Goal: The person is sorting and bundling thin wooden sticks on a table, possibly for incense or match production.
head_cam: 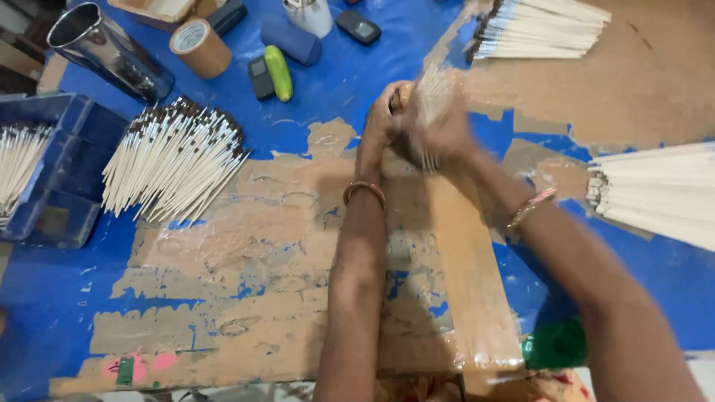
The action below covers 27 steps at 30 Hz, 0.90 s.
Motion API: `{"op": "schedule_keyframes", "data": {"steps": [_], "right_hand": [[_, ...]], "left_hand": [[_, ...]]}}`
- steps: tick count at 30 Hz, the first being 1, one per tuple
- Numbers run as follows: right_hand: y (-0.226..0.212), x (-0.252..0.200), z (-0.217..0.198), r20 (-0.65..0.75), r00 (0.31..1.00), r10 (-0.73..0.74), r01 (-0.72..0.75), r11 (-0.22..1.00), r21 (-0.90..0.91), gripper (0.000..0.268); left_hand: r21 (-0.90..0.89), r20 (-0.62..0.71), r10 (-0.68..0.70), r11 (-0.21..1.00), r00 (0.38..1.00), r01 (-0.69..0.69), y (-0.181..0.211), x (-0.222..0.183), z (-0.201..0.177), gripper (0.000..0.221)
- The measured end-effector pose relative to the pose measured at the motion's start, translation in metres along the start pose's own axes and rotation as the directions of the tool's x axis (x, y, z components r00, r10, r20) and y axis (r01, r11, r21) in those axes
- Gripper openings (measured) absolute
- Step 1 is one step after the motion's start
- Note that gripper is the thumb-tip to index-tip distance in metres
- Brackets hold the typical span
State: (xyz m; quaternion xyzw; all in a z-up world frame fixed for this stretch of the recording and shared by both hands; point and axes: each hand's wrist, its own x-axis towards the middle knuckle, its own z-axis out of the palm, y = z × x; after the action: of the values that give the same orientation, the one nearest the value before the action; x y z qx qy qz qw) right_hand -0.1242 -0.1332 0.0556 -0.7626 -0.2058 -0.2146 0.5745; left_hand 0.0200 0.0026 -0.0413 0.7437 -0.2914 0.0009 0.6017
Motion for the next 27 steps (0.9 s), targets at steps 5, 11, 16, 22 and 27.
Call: {"op": "schedule_keyframes", "data": {"steps": [5, 11, 16, 22, 27], "right_hand": [[-0.061, 0.001, -0.003, -0.001, 0.984, 0.180, -0.179, 0.982, 0.066, 0.032], [-0.118, -0.216, -0.011, 0.472, 0.880, -0.050, -0.091, 0.958, 0.271, 0.022], [-0.164, -0.279, -0.044, 0.513, 0.844, -0.160, -0.027, 0.941, 0.337, 0.027], [-0.166, -0.261, -0.038, 0.389, 0.918, -0.080, -0.082, 0.920, 0.382, 0.016], [-0.132, -0.175, -0.043, 0.343, 0.936, 0.080, -0.267, 0.798, 0.541, 0.012]], "left_hand": [[-0.018, 0.078, 0.021, 1.000, 0.997, -0.020, -0.005, 0.005, -0.005, 0.065], [-0.072, 0.019, -0.130, 0.989, 0.991, 0.131, 0.038, -0.006, 0.001, 0.067], [-0.002, 0.008, -0.094, 0.996, 0.996, 0.094, 0.037, -0.006, -0.003, 0.070], [-0.011, 0.007, -0.130, 0.991, 0.991, 0.130, 0.055, -0.005, 0.000, 0.069], [0.008, 0.009, -0.189, 0.982, 0.982, 0.189, 0.062, -0.007, 0.001, 0.070]]}}
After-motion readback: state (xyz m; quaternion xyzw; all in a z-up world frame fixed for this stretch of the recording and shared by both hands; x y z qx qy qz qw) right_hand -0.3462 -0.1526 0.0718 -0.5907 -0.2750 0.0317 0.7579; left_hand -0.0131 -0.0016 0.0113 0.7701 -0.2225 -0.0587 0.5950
